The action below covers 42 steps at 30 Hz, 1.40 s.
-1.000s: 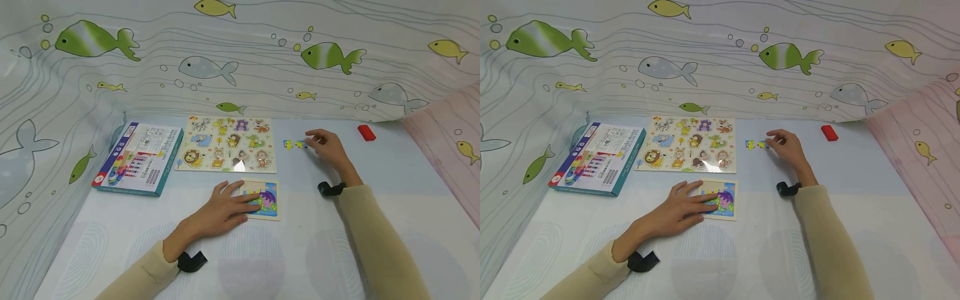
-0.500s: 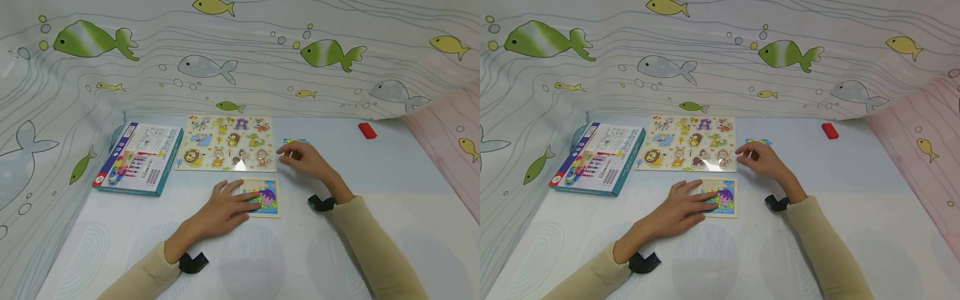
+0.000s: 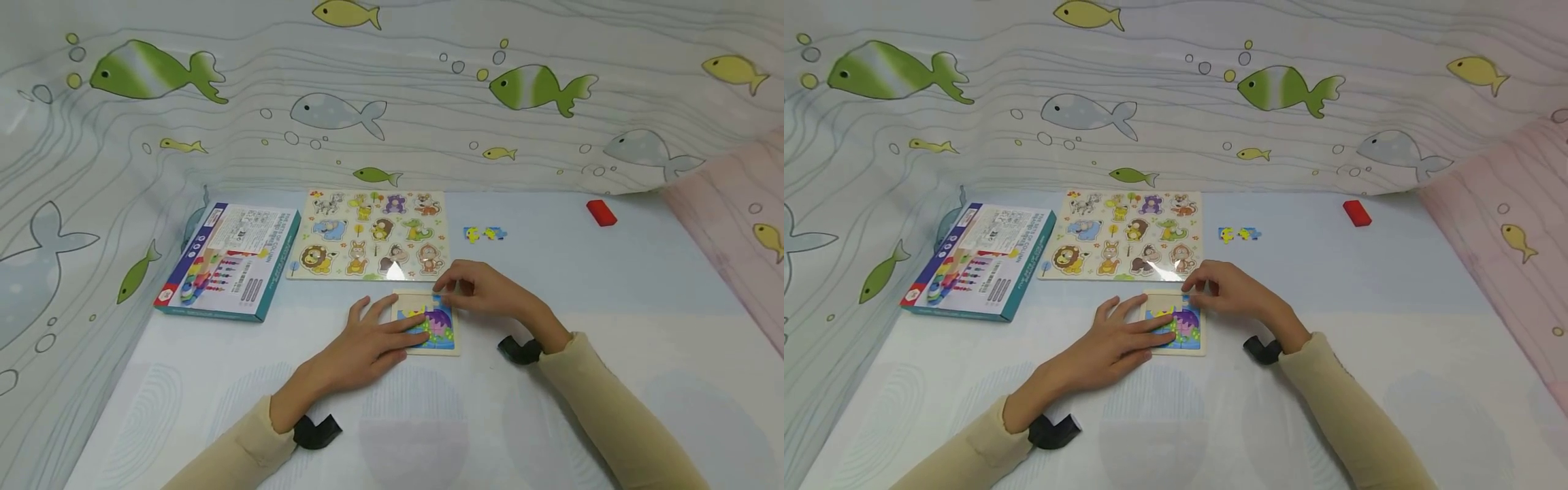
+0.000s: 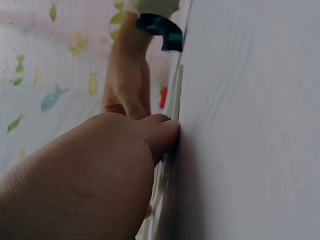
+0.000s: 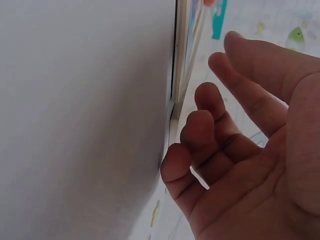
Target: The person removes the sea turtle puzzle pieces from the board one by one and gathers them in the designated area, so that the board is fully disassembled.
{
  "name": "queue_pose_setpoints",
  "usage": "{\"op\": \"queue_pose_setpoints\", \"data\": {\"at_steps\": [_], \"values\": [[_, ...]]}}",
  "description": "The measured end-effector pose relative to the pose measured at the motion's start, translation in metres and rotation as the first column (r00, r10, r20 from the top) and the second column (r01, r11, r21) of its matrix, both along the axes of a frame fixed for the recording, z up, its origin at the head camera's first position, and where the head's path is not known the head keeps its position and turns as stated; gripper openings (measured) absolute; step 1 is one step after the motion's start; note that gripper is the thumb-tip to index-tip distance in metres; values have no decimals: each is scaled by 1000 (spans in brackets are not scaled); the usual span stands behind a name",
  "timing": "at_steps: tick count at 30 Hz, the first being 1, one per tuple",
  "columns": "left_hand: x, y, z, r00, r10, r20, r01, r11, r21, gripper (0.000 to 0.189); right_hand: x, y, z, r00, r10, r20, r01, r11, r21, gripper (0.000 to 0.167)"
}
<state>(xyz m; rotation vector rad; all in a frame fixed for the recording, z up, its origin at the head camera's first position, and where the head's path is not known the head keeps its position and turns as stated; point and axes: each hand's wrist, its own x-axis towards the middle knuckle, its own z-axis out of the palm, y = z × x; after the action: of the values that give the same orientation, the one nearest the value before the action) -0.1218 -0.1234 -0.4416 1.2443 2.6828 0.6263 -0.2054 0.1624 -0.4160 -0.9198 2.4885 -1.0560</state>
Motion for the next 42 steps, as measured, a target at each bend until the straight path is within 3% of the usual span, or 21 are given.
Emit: {"op": "queue_pose_setpoints", "data": {"at_steps": [10,17,35,42], "values": [[0,-1,4,999,20,-32,-21,1000,-7,41,5,-3,-1,1000,22,-1,-22,998,57,25],[2,1,0,998,40,-45,-41,999,-13,41,8,-5,-3,1000,20,7,-21,994,103,27],[12,4,-4,998,53,-39,-53,999,13,41,18,-2,-7,1000,10,10,-11,996,87,28],[10,3,-1,998,51,-42,-51,999,14,41,16,-3,-7,1000,22,-16,-21,996,86,26]]}}
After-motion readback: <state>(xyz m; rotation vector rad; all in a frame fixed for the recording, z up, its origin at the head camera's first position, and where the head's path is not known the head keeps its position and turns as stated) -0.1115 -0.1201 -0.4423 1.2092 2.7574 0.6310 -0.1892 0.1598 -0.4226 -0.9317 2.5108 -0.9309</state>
